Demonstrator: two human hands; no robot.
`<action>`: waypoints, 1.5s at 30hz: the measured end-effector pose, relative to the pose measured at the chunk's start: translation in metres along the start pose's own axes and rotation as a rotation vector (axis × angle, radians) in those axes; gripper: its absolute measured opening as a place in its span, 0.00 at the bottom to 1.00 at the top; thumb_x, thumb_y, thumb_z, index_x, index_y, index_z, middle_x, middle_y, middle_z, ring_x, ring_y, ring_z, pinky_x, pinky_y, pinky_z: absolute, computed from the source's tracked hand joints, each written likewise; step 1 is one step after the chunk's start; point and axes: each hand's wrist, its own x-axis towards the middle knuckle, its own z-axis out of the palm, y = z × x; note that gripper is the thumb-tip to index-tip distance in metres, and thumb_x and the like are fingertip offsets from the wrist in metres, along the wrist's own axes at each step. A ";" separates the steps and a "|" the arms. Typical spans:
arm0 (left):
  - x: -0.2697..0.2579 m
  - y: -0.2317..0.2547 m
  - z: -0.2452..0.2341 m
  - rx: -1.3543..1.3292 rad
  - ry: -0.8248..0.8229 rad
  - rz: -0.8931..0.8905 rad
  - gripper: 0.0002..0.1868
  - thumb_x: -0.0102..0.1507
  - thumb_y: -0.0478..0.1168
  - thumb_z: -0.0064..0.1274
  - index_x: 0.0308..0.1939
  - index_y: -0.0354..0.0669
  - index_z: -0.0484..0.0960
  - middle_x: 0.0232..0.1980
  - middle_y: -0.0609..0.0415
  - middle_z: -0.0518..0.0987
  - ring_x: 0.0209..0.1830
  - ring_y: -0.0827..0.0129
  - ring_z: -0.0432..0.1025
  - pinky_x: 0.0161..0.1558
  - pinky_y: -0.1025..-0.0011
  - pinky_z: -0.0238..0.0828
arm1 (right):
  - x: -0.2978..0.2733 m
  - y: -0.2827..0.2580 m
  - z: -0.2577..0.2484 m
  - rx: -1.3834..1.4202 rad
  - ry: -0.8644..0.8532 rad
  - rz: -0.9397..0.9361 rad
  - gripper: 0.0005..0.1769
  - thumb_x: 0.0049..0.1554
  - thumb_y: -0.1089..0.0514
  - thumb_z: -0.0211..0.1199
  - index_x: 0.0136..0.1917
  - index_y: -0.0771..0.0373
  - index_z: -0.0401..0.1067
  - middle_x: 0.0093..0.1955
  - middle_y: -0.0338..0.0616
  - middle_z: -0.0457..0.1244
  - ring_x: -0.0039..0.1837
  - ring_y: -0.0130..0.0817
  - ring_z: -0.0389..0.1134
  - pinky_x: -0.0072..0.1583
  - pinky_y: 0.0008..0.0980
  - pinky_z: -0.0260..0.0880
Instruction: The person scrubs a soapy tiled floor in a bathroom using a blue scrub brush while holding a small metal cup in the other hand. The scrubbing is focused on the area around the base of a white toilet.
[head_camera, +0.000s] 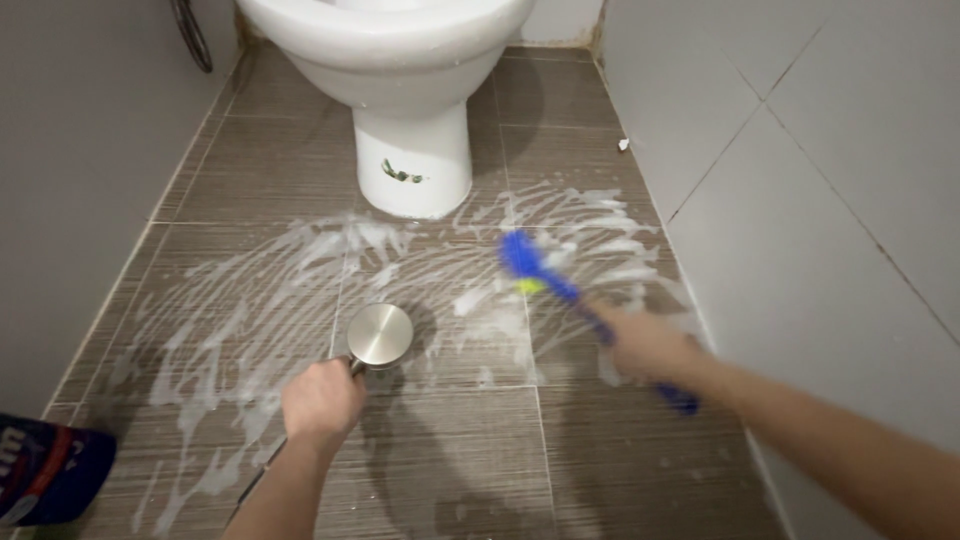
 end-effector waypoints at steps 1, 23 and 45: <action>-0.001 0.003 -0.003 -0.002 -0.004 0.007 0.19 0.62 0.56 0.48 0.47 0.57 0.89 0.45 0.51 0.89 0.50 0.55 0.83 0.51 0.58 0.80 | -0.012 -0.009 -0.001 -0.002 -0.002 0.008 0.47 0.57 0.52 0.59 0.84 0.34 0.43 0.67 0.56 0.67 0.64 0.49 0.73 0.65 0.41 0.77; 0.001 0.017 -0.003 -0.021 -0.036 0.030 0.19 0.63 0.56 0.48 0.47 0.55 0.89 0.45 0.50 0.89 0.51 0.55 0.83 0.51 0.58 0.80 | 0.002 -0.035 -0.001 0.101 -0.071 -0.250 0.42 0.58 0.50 0.57 0.82 0.31 0.46 0.58 0.56 0.70 0.61 0.55 0.73 0.60 0.51 0.75; -0.010 0.019 -0.006 -0.031 -0.034 0.062 0.20 0.63 0.56 0.48 0.48 0.54 0.88 0.44 0.49 0.88 0.50 0.53 0.83 0.51 0.56 0.80 | 0.055 0.000 0.000 -0.051 0.070 -0.100 0.47 0.56 0.49 0.63 0.83 0.31 0.45 0.62 0.51 0.70 0.65 0.50 0.72 0.65 0.45 0.74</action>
